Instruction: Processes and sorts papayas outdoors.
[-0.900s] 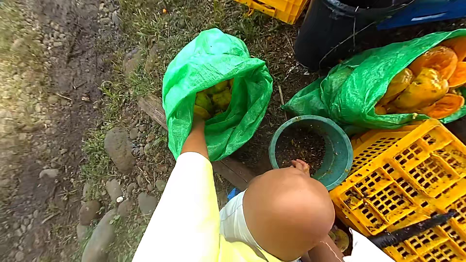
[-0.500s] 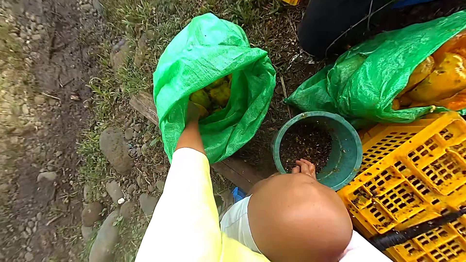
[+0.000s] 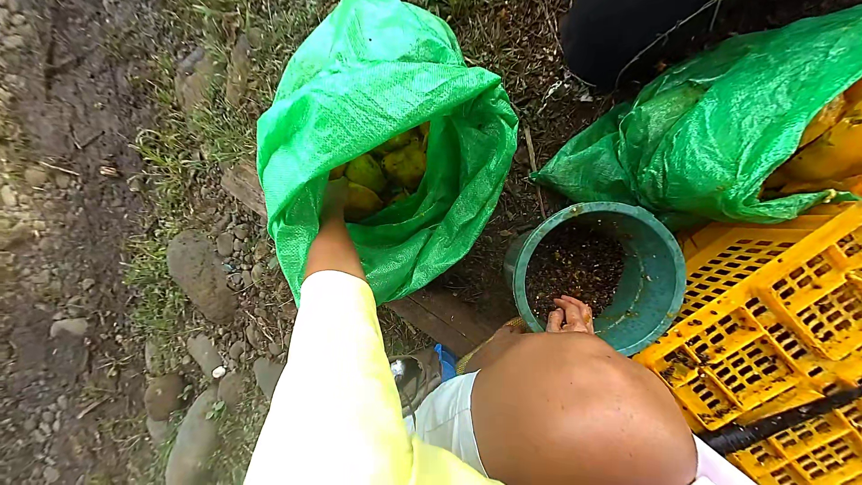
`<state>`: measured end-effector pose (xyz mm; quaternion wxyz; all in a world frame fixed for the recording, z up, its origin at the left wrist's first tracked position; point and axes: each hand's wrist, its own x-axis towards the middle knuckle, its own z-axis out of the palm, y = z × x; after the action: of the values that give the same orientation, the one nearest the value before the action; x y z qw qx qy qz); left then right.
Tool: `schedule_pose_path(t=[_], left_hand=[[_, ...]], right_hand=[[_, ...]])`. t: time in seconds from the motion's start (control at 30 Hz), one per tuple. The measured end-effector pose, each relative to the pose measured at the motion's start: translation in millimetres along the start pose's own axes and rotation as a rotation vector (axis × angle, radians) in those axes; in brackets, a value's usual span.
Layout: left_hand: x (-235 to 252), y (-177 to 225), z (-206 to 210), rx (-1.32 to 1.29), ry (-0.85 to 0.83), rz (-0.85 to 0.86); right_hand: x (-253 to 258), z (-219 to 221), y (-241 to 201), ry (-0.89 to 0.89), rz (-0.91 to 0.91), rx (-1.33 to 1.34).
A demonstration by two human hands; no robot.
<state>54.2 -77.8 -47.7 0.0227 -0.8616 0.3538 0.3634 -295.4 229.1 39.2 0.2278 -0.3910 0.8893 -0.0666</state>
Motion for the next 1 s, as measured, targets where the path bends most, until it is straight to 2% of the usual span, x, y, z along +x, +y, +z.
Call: schedule_pose_path(t=[0.3,0.47,0.6,0.67,0.73,0.83,1.0], left_hand=[[-14,-3,-22,-0.055,-0.073,0.029],[-15,-6,-19,0.030,-0.069,0.014],[-9,-18,-3,-0.178,-0.033,0.044],[5,-28,5,-0.225,-0.095,0.062],[23,-32,6,-0.092,-0.226,0.083],[26,-15,0,0.029,-0.381,0.069],[18,-3,38,-0.138,-0.245,-0.047]], right_hand=[[-1,4,1,0.030,0.006,0.007],[1,-2,-5,-0.023,0.022,0.004],[0,15,12,0.112,-0.064,0.005],[0,18,16,0.128,-0.077,0.008],[1,20,17,0.137,-0.085,0.007],[1,15,13,0.090,-0.048,-0.001],[3,23,20,0.137,-0.099,-0.017]])
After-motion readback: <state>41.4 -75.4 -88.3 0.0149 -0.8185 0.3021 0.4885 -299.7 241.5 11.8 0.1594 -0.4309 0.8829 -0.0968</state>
